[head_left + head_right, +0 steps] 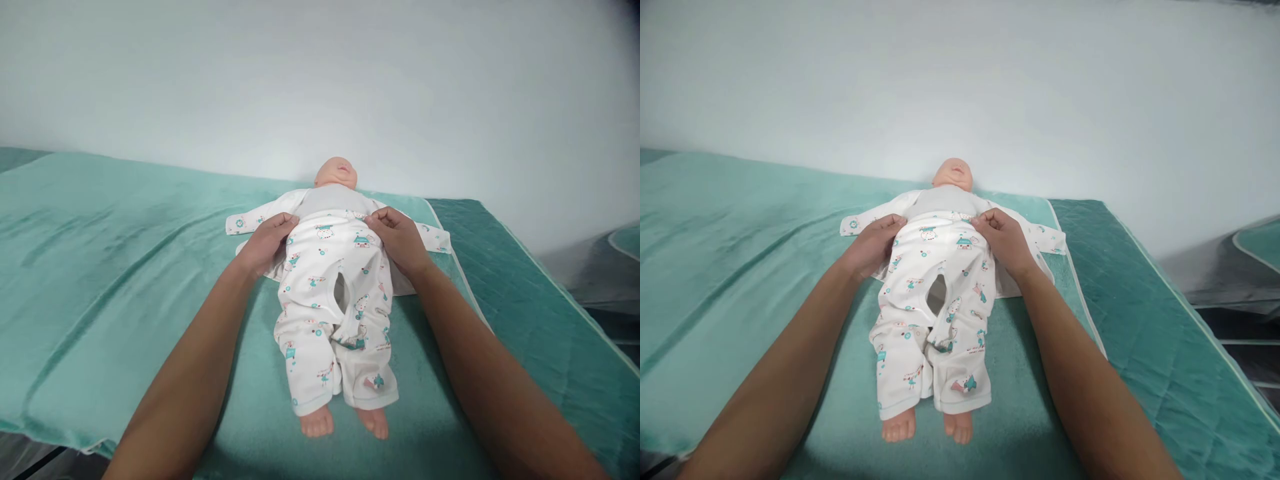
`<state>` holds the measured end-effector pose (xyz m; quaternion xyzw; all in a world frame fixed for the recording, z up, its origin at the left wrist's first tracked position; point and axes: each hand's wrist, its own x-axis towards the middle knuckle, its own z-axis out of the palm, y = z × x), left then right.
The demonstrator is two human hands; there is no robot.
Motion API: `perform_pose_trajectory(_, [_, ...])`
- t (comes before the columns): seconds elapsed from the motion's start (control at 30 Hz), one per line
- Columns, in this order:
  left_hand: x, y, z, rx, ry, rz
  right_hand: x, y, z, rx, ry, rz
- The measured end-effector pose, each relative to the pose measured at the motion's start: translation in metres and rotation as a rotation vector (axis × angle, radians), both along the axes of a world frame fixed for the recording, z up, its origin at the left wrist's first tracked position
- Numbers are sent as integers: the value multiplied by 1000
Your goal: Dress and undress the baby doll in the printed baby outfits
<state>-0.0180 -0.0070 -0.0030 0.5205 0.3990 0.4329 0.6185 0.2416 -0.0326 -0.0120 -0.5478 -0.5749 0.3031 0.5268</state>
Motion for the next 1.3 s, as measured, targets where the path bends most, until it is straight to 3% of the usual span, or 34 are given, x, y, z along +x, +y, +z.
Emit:
perform_pose_trajectory(0.23, [-18,1,0,16,100,-169,17,-15,-8,-83,-324,-65])
perform_pose_trajectory(0.4, [-27,-1,2,-10,171,-299,13,-19,-14,-74,-318,-149])
perform_pose_trajectory(0.5, [-30,-1,2,4,184,-341,15,-19,-19,-123,-223,-125])
perform_pose_trajectory(0.7, [-27,0,1,-31,148,-293,22,-18,-25,-214,103,78])
perform_pose_trajectory(0.83, [-25,0,-1,-56,141,-253,21,-23,-17,-240,177,169])
perform_pose_trajectory(1.13, [-22,-2,-2,-2,201,-179,18,-24,-15,-317,33,99])
perform_pose_trajectory(1.3, [-16,-5,2,118,273,-210,8,-24,-15,-298,136,97])
